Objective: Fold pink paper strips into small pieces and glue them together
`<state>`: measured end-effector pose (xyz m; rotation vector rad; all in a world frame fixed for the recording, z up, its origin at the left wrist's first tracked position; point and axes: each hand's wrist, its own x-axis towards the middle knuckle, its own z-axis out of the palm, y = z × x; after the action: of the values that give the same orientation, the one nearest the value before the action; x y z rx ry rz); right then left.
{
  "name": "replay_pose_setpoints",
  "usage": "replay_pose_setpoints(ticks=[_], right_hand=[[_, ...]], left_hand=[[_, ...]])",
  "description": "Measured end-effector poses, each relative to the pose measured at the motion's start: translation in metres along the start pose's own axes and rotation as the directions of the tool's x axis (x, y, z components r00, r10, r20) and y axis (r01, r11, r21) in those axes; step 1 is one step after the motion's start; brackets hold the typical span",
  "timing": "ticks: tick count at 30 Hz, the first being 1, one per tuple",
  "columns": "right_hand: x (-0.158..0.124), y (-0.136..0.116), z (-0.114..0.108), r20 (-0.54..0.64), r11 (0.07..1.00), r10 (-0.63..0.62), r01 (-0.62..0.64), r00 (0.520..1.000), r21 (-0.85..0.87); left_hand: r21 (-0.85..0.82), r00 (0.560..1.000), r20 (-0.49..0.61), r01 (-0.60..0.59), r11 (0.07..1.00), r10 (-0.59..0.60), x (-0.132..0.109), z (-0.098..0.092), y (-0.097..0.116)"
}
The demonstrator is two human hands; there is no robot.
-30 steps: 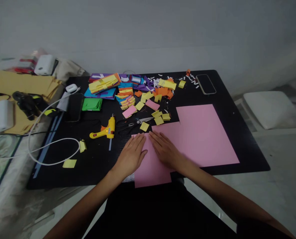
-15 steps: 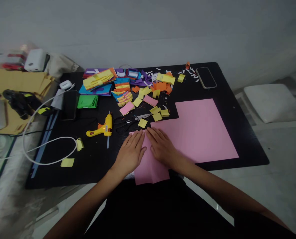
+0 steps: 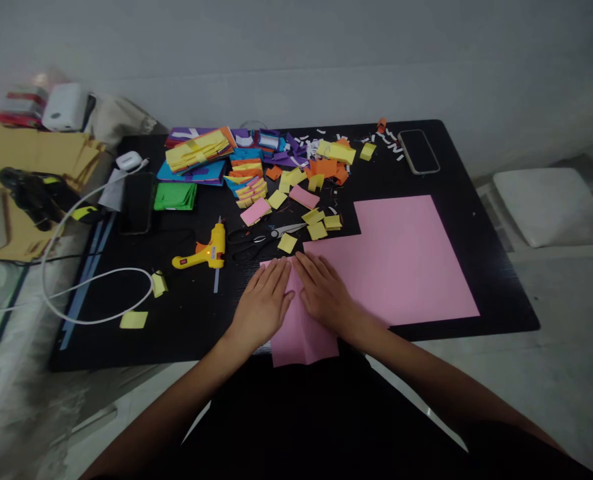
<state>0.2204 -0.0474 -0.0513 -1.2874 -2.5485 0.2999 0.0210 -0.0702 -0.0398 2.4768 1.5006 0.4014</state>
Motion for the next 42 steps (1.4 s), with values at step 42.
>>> replay_pose_setpoints(ticks=[42], right_hand=[[-0.021, 0.001, 0.008, -0.074, 0.998, -0.063, 0.064, 0.995, 0.005]], left_hand=[[0.054, 0.997, -0.043, 0.065, 0.996, -0.063, 0.0, -0.007, 0.003]])
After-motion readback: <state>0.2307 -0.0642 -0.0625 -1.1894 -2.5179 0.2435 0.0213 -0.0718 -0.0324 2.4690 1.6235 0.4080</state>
